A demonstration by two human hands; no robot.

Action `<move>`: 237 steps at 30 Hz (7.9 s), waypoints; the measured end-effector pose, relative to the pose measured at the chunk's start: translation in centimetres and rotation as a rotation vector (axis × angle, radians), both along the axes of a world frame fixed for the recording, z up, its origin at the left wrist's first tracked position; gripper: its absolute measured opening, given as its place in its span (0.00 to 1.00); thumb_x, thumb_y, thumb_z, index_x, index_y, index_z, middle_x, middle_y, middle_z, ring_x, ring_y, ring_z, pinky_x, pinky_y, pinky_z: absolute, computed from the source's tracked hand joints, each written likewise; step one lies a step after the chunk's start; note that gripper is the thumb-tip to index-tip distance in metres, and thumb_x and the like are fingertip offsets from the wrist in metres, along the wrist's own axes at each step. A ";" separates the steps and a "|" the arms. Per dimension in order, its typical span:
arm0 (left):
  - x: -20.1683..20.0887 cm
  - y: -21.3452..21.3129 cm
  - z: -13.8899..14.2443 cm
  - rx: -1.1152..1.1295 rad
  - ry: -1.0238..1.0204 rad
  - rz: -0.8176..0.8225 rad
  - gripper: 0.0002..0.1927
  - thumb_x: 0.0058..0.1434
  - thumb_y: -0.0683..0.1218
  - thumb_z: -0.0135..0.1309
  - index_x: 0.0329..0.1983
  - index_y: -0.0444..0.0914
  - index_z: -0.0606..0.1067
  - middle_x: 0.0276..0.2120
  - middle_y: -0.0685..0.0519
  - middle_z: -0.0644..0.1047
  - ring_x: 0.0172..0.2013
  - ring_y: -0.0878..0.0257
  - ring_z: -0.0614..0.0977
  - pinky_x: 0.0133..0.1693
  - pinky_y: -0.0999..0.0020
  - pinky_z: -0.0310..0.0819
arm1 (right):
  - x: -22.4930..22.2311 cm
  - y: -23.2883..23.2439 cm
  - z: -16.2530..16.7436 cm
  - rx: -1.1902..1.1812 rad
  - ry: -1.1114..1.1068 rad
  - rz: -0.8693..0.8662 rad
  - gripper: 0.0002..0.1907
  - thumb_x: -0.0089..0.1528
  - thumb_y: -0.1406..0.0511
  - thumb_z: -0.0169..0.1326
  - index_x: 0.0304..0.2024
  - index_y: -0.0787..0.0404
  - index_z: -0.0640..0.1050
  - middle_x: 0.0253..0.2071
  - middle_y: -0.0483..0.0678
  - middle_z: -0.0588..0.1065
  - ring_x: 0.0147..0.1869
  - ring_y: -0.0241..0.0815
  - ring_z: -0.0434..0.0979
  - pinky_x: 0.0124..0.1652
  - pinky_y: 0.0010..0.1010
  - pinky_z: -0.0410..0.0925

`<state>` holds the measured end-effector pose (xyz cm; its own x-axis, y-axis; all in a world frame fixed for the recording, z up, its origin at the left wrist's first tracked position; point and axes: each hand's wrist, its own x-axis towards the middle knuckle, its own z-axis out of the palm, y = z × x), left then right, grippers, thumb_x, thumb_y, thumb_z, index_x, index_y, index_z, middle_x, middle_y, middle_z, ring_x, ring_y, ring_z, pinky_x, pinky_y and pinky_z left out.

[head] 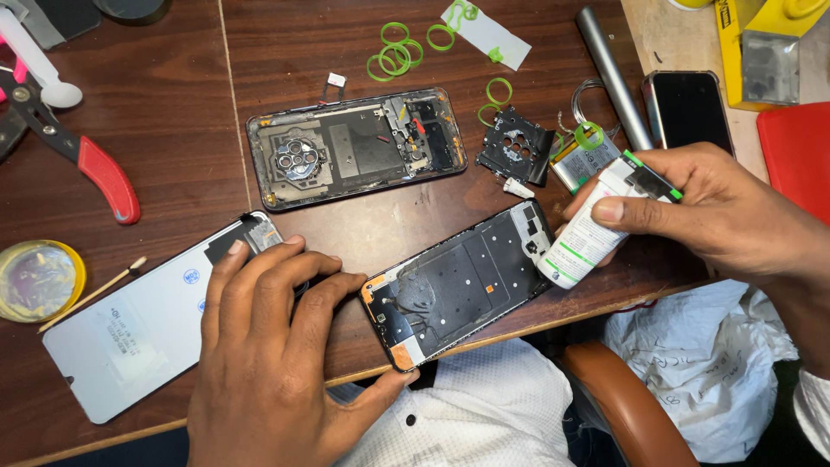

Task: The person applies adhesive to the edges of a disassembled smartphone frame, then cuts and places a strip of adhesive tape along the frame's perimeter. The person uses a tube of adhesive and a pair of scissors to complete the task.

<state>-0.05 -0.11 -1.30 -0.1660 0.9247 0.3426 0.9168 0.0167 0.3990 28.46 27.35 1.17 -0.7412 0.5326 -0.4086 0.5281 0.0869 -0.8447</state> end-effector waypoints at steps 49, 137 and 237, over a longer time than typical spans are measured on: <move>-0.2 0.0 -0.5 -0.010 0.009 -0.007 0.42 0.40 0.67 0.69 0.53 0.39 0.74 0.52 0.47 0.70 0.64 0.47 0.67 0.70 0.36 0.50 | 2.9 2.2 -0.1 0.053 -0.056 -0.089 0.15 0.67 0.64 0.56 0.51 0.69 0.81 0.43 0.59 0.83 0.45 0.48 0.89 0.46 0.40 0.77; 5.8 8.6 4.6 -0.105 -0.081 -0.299 0.53 0.44 0.62 0.70 0.66 0.30 0.63 0.50 0.38 0.70 0.59 0.41 0.68 0.69 0.29 0.40 | 6.4 -10.4 -6.9 -0.203 1.255 -1.093 0.15 0.77 0.60 0.45 0.50 0.67 0.71 0.49 0.60 0.77 0.44 0.51 0.77 0.54 0.44 0.69; 0.9 2.3 1.5 -0.038 -0.119 -0.114 0.27 0.55 0.54 0.61 0.53 0.34 0.75 0.57 0.42 0.72 0.67 0.43 0.64 0.70 0.36 0.45 | -8.6 -16.9 -0.4 0.846 0.349 -0.334 0.15 0.56 0.75 0.63 0.46 0.66 0.78 0.46 0.60 0.80 0.54 0.49 0.84 0.53 0.35 0.76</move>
